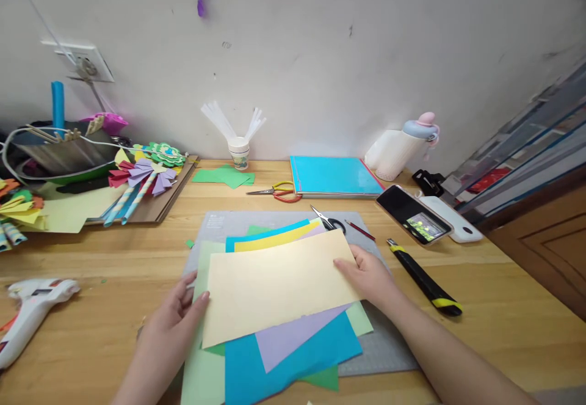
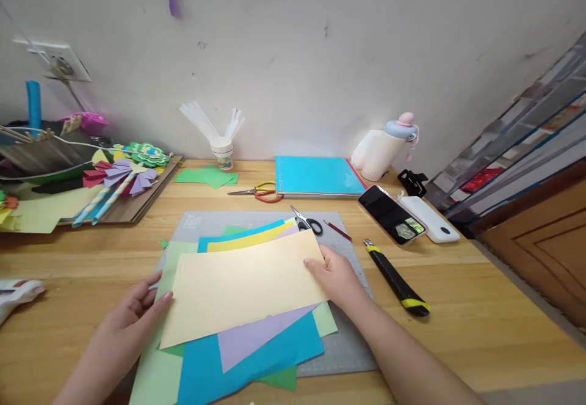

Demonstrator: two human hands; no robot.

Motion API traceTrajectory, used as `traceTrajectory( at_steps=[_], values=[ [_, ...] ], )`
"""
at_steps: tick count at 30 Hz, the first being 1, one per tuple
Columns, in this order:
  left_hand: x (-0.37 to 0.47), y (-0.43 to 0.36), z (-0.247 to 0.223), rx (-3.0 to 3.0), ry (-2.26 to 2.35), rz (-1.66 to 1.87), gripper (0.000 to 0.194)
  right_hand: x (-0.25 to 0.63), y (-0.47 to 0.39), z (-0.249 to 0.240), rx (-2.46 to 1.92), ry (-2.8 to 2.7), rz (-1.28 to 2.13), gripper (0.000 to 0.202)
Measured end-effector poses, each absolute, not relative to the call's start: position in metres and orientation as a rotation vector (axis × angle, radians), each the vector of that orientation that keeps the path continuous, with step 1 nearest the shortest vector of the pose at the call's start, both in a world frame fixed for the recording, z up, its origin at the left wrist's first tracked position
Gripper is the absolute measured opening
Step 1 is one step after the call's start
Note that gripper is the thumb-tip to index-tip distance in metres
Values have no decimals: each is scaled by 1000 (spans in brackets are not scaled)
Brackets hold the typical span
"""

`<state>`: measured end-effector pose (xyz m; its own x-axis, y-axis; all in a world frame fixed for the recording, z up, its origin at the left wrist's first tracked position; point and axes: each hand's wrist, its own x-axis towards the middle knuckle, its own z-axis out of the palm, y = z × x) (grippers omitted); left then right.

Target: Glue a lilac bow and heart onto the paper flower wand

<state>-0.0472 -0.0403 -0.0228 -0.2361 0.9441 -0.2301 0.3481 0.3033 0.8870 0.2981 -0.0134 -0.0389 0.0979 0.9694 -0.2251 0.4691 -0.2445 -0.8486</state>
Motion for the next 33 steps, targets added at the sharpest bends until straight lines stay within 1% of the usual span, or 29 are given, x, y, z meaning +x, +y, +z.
traceTrajectory(
  at_steps=[2,3,5,6,8,10,13,16,20,23,29,31,33],
  values=[
    [-51,-34,-27,1377,1829,928,62,300,-16,-38,-1905,-1636,677,24],
    [-52,-32,-27,1502,1882,927,60,303,-18,-37,-1879,-1732,526,26],
    [-52,-31,-24,1741,1970,907,52,308,-21,-35,-1722,-1824,382,26],
    [-50,-31,-21,1827,1977,896,49,312,-21,-34,-1651,-1798,380,25],
    [-45,-32,-16,1933,1947,886,45,319,-18,-33,-1600,-1612,478,24],
    [-37,-33,-13,1992,1917,883,46,326,-12,-35,-1581,-1314,682,26],
    [-21,-34,-15,2072,1862,902,45,335,-1,-39,-1425,-859,971,28],
    [-5,-36,-22,2143,1773,737,49,340,5,-42,-1324,-615,1080,32],
    [10,-31,-25,2275,1635,351,65,341,4,-45,-1302,-567,1041,28],
    [21,-15,-18,2309,1602,231,67,338,3,-49,-1287,-563,977,27],
    [37,22,-7,2243,1573,128,57,336,4,-53,-1303,-637,951,31],
    [37,27,-7,2233,1519,114,50,338,5,-53,-1325,-696,937,36],
    [37,27,-7,2225,1465,120,38,341,5,-54,-1386,-812,830,45]
  ],
)
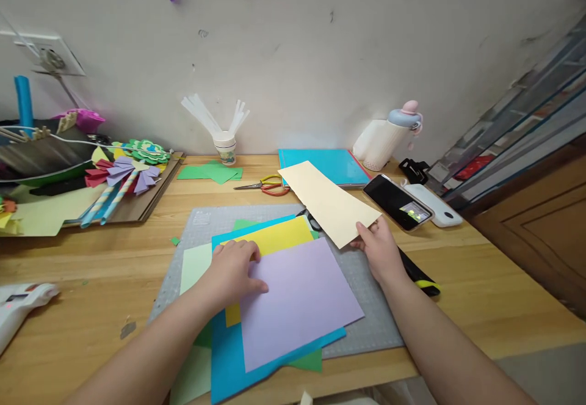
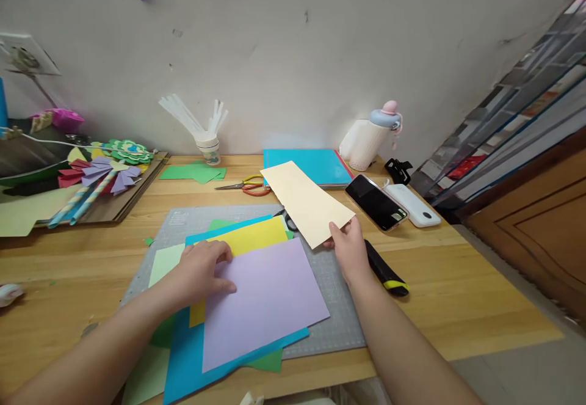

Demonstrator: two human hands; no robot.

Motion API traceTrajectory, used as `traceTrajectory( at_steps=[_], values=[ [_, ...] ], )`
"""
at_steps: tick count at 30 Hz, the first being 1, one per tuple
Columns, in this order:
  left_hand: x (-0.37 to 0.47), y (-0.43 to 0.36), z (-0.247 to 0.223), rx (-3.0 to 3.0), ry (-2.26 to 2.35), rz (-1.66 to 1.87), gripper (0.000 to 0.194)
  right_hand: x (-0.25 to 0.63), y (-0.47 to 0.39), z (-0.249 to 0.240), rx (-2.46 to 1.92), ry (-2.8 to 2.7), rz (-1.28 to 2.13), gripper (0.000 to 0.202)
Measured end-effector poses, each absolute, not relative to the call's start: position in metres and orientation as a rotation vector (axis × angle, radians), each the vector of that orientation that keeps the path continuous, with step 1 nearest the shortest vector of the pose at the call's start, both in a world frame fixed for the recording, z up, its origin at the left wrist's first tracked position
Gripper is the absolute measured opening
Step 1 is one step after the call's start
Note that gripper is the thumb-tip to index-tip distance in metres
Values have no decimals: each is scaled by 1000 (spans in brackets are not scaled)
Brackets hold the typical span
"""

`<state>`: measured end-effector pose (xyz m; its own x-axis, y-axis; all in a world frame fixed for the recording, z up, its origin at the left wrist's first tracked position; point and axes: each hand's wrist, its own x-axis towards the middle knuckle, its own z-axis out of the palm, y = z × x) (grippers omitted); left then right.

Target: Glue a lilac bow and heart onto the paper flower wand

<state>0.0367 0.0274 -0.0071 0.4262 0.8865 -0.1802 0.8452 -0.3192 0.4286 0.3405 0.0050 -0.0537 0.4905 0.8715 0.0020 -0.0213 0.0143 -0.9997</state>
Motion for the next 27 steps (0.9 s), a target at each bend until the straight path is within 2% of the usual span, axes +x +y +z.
traceTrajectory(
  at_steps=[6,11,14,16,18,20,22,24,27],
  values=[
    [35,22,-6,2120,1420,200,28,343,3,-58,-1787,-1135,141,81],
    [31,25,-8,1990,1420,280,35,343,3,-61,-1859,-1182,9,85],
    [23,28,-4,1939,1382,322,30,339,0,-52,-1810,-1158,-73,83],
    [17,31,1,1870,1351,412,25,332,-5,-41,-1666,-1252,67,70],
    [11,33,6,1777,1316,510,19,323,-10,-28,-1443,-1423,533,56],
    [7,33,10,1716,1273,564,16,315,-16,-16,-1247,-1563,1051,58],
    [3,31,15,1712,1209,561,14,309,-22,-7,-1215,-1656,1355,57],
    [-2,27,20,1733,1128,506,13,306,-29,0,-1286,-1759,1465,47],
    [-12,23,29,1728,942,308,12,299,-42,11,-1349,-2008,1440,33]
  ],
)
